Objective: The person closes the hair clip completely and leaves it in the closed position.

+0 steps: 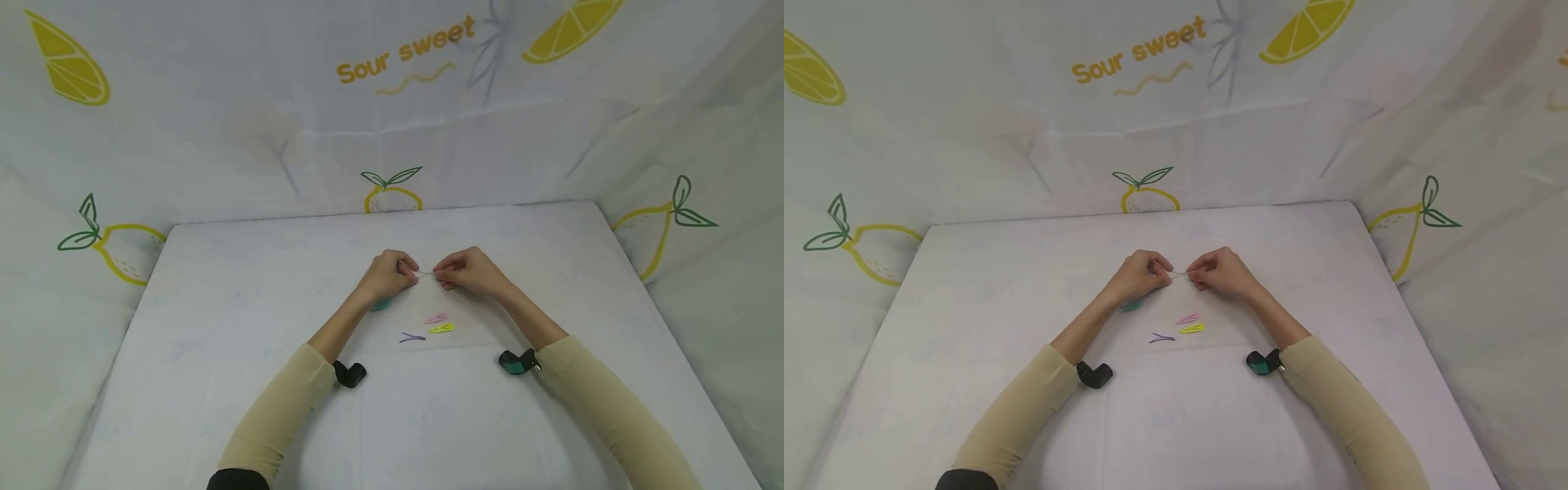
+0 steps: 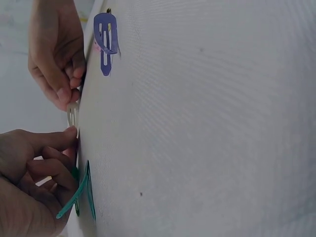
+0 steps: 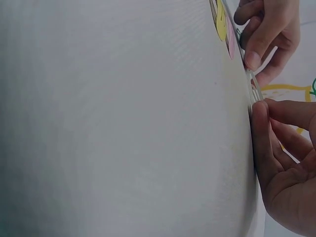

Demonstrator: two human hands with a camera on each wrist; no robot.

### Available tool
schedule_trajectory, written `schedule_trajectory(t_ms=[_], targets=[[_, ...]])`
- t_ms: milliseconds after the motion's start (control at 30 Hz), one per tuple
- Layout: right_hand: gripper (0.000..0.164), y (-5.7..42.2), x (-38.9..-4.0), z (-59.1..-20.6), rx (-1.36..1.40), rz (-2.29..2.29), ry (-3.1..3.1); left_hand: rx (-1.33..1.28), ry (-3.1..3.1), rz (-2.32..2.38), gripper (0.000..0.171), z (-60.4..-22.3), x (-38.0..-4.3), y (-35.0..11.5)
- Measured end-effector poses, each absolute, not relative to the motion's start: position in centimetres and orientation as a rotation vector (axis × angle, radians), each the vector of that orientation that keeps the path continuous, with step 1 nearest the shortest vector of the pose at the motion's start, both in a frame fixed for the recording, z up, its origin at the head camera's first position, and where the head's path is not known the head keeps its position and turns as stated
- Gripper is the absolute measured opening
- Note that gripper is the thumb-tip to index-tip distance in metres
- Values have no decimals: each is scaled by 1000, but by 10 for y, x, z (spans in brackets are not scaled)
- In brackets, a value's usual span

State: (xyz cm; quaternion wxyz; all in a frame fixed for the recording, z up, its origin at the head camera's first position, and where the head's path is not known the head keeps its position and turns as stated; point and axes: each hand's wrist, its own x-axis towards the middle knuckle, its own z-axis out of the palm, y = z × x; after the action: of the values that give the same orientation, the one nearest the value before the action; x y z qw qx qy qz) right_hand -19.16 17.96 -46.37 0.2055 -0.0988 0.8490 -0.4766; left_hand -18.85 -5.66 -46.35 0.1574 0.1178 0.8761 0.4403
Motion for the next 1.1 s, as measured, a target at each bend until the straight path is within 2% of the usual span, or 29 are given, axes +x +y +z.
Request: schedule_trajectory(t_ms=[1100], targets=[[18,178,-188,-466,-289,-1345,2411,378,2529,1271,14,-465,-181,-57]])
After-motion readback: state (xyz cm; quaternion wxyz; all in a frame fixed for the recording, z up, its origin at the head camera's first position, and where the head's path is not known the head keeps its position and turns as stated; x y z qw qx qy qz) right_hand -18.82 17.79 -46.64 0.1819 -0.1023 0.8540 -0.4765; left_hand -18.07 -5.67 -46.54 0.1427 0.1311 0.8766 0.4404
